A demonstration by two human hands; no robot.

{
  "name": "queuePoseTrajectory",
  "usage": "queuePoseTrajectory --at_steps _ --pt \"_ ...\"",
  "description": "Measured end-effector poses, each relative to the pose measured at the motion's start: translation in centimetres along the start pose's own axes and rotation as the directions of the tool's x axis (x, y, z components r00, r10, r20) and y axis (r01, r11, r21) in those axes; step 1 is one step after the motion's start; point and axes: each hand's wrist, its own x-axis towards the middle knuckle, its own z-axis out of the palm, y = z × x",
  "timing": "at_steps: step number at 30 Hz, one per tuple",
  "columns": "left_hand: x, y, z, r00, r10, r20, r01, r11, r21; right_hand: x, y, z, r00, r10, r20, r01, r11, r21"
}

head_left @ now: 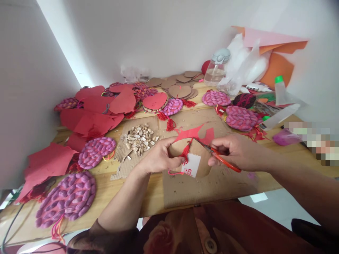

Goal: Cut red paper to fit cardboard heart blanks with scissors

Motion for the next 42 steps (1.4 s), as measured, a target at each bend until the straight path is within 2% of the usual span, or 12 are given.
queuePoseTrajectory --at_steps 3,9,15,18,22,30,34,36,38,40,41,42 --pt "0.2 0.0 -0.2 0.997 0.026 -0.076 -0.027 1.0 -0.012 -0.1 1.1 -0.2 1.0 0.022 0.019 -0.023 0.999 0.039" --pt "0.6 0.2 -0.2 0.988 0.056 -0.144 -0.056 0.998 0.002 0.0 1.7 0.0 0.973 0.041 -0.226 0.038 0.942 0.335" --pt "0.6 -0.3 -0.3 0.989 0.097 -0.113 -0.084 0.99 0.11 1.2 -0.4 1.6 0.919 -0.004 -0.393 0.107 0.965 0.239" --pt "0.5 -0.4 -0.3 0.994 0.084 -0.076 -0.074 0.989 0.129 2.0 -0.5 1.9 0.89 -0.032 -0.455 0.184 0.938 0.295" --pt "0.3 -0.3 0.3 0.995 0.087 -0.05 -0.076 0.979 0.19 3.0 -0.5 2.2 0.915 -0.045 -0.402 0.213 0.898 0.384" --pt "0.4 0.0 0.5 0.994 0.105 -0.035 -0.093 0.962 0.256 4.0 -1.3 4.0 0.95 0.11 -0.292 0.096 0.79 0.606" --pt "0.8 -0.5 -0.3 0.985 0.152 -0.076 -0.138 0.977 0.161 4.0 -0.7 3.7 0.949 0.128 -0.289 0.118 0.705 0.699" --pt "1.2 -0.7 -0.9 0.949 0.221 -0.224 -0.213 0.975 0.059 4.2 -0.4 3.1 0.916 0.142 -0.374 0.196 0.656 0.729" --pt "1.8 -0.9 -1.6 0.837 0.232 -0.495 -0.307 0.949 -0.076 4.5 -0.1 2.5 0.853 0.174 -0.493 0.308 0.593 0.743" --pt "2.3 -1.1 -2.3 0.712 0.097 -0.696 -0.384 0.883 -0.27 5.0 0.0 1.9 0.785 0.2 -0.587 0.411 0.541 0.734" --pt "2.6 -1.3 -2.5 0.689 0.004 -0.724 -0.39 0.845 -0.366 5.3 0.0 1.7 0.758 0.205 -0.619 0.449 0.523 0.724" --pt "2.8 -1.5 -2.6 0.696 -0.076 -0.714 -0.365 0.82 -0.442 5.7 0.0 1.6 0.737 0.207 -0.643 0.474 0.519 0.711"
